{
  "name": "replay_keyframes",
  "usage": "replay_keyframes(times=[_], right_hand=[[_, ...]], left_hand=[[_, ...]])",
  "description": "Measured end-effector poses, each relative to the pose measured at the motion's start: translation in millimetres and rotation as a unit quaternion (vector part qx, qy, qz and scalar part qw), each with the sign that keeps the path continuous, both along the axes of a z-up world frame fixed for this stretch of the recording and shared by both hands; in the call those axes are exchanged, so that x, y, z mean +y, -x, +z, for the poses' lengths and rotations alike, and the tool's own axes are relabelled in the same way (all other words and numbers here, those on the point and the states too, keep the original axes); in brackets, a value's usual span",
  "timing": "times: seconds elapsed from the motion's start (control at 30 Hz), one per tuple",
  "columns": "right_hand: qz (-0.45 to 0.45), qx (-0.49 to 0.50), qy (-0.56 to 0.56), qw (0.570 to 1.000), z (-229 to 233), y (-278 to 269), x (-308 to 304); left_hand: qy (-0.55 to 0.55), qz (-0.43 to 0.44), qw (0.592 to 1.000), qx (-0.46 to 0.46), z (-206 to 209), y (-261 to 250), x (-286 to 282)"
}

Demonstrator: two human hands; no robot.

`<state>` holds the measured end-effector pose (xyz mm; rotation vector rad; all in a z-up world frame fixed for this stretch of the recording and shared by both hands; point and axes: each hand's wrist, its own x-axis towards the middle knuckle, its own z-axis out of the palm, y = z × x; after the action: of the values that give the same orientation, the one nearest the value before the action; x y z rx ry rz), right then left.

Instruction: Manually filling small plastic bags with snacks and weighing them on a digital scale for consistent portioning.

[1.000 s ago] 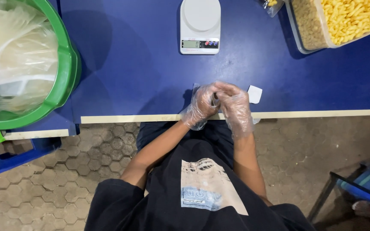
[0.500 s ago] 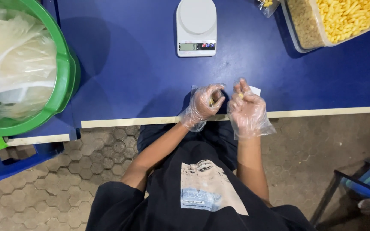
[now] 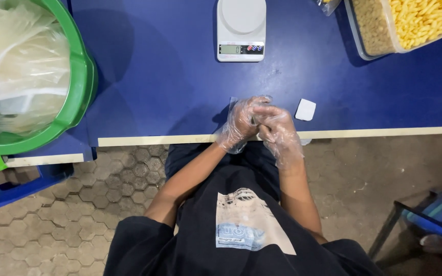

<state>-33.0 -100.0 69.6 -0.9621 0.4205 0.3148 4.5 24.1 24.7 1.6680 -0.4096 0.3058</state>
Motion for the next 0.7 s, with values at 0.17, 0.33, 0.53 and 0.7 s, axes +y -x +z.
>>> replay_keyframes(times=[0.17, 0.33, 0.53, 0.7], right_hand=[[-0.048, -0.067, 0.074, 0.994, -7.4, -5.9, -19.8], [0.039, -0.295, 0.604, 0.74, 84.8, 10.1, -21.5], [0.178, -0.363, 0.672, 0.62, 100.6, 14.2, -16.0], [0.313, -0.252, 0.633, 0.662, 109.1, 5.6, -40.9]], left_hand=[[0.017, 0.031, 0.999, -0.019, -16.8, 5.7, -10.9], [-0.096, 0.012, 0.99, -0.106, 8.7, -1.0, -1.3], [-0.122, -0.157, 0.977, -0.073, 92.9, -5.5, 2.8], [-0.121, -0.198, 0.971, -0.056, 88.0, -15.6, -13.4]])
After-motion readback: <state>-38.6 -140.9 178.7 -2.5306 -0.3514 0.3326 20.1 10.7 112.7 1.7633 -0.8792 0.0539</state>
